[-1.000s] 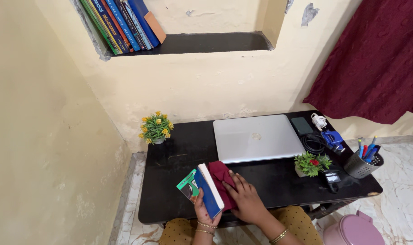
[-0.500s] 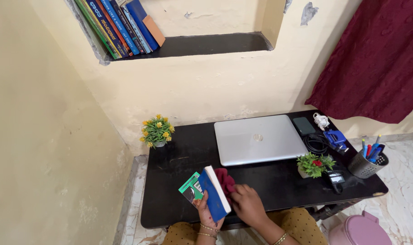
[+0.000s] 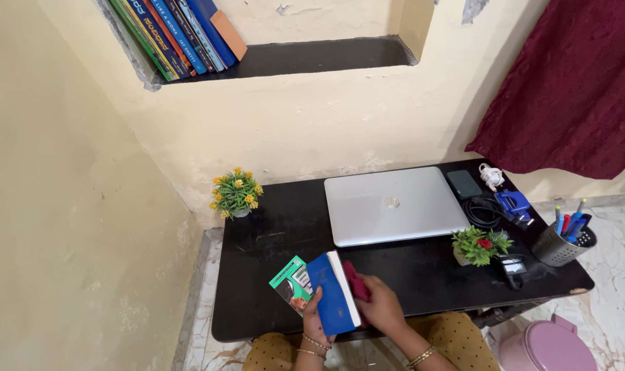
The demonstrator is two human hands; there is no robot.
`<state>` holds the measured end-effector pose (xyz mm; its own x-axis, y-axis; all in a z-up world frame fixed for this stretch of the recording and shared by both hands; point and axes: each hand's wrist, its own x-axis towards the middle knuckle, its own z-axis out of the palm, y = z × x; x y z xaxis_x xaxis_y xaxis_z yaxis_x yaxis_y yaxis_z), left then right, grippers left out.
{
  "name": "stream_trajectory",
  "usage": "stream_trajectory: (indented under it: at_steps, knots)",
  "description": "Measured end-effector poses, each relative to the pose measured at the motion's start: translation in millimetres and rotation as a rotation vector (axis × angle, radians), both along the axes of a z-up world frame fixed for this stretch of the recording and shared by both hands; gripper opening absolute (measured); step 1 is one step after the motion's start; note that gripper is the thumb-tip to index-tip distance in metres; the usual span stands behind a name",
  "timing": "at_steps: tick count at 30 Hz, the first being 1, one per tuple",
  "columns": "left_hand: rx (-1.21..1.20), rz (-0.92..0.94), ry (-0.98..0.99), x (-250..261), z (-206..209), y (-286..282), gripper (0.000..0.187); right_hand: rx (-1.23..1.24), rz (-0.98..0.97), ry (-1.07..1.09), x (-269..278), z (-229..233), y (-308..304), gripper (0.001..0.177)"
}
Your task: The person wipes a small potted plant, a blue book, and a green booklet with a red cloth. They move the plant aside, wipe the desk surface, then wipe each item individually before placing them back on the desk.
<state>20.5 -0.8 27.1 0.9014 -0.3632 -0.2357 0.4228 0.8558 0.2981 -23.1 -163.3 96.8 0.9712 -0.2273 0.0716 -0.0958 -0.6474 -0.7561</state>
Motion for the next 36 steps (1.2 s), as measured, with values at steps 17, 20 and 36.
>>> stream_trajectory:
  at_steps: [17, 20, 36]
  knots:
    - [-0.172, -0.234, -0.099, 25, -81, 7, 0.053, -0.358, 0.358, -0.536, -25, 28, 44, 0.055]
    - [-0.083, -0.025, -0.002, 10, -58, -4, 0.053, -0.373, 0.310, -0.506, -13, 21, 37, 0.057]
    - [-0.267, -0.088, -0.217, 14, -59, 8, 0.058, -0.274, 0.314, -0.402, 1, 50, 52, 0.053]
